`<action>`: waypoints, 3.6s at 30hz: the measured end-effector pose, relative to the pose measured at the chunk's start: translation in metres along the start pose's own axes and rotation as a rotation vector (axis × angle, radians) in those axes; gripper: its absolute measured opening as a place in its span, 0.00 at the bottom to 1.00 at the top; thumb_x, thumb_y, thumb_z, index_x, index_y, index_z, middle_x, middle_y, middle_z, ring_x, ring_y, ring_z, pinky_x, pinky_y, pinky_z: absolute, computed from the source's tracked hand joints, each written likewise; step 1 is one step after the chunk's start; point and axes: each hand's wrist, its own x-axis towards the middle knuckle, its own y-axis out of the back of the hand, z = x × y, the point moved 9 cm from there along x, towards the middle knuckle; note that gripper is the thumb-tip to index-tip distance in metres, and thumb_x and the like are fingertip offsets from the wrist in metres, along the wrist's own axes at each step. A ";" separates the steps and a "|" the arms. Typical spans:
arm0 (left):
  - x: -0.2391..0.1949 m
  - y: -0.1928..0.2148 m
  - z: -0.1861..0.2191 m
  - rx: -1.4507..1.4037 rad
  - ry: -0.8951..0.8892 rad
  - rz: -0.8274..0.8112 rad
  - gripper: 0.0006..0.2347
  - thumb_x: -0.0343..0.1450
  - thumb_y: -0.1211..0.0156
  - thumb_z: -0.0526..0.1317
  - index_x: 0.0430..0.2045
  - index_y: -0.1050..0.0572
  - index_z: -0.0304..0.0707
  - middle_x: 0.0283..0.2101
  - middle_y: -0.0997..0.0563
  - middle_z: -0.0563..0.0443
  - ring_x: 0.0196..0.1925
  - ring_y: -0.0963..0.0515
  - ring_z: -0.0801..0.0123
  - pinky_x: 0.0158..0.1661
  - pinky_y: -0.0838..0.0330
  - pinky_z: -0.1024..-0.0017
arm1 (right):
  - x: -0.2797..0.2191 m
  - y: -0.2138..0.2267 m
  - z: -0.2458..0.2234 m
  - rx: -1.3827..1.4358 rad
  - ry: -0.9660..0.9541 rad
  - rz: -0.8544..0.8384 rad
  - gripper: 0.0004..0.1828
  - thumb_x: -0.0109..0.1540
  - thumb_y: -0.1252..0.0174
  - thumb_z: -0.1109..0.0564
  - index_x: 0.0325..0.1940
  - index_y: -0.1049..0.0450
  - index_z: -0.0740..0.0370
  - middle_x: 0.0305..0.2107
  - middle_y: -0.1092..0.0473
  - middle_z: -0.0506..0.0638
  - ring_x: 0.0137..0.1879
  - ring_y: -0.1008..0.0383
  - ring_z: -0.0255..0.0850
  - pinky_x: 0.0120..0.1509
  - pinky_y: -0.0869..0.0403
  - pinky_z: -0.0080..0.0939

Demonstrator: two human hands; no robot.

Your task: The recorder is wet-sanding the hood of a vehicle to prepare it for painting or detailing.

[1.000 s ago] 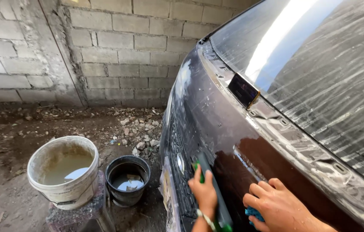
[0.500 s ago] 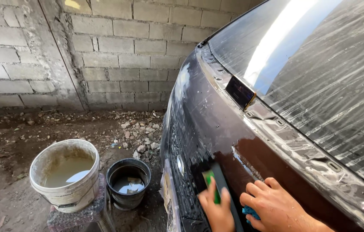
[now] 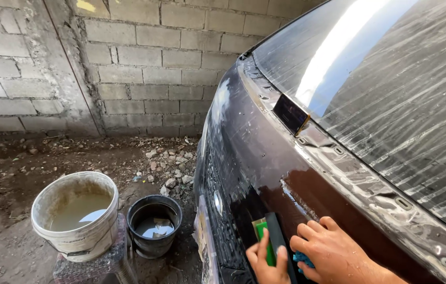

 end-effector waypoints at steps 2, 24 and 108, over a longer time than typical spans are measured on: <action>0.010 -0.004 0.001 -0.073 -0.025 -0.037 0.24 0.66 0.32 0.43 0.58 0.24 0.41 0.43 0.30 0.43 0.46 0.25 0.59 0.52 0.31 0.64 | -0.001 0.001 -0.002 -0.012 0.010 0.013 0.18 0.54 0.32 0.48 0.44 0.29 0.51 0.40 0.34 0.49 0.54 0.34 0.49 0.56 0.41 0.52; -0.003 -0.007 -0.036 -0.002 -0.032 0.042 0.25 0.63 0.33 0.44 0.58 0.23 0.47 0.43 0.29 0.44 0.44 0.22 0.59 0.50 0.28 0.64 | 0.006 -0.004 0.024 -0.052 -0.095 0.044 0.17 0.53 0.33 0.48 0.43 0.29 0.48 0.40 0.34 0.47 0.53 0.33 0.47 0.54 0.39 0.49; -0.029 0.009 0.036 0.024 0.184 -0.031 0.24 0.72 0.39 0.46 0.64 0.30 0.45 0.50 0.31 0.46 0.53 0.29 0.58 0.58 0.34 0.66 | -0.012 0.049 0.006 -0.194 -0.197 0.349 0.17 0.51 0.35 0.49 0.42 0.26 0.52 0.38 0.30 0.49 0.48 0.29 0.46 0.52 0.36 0.52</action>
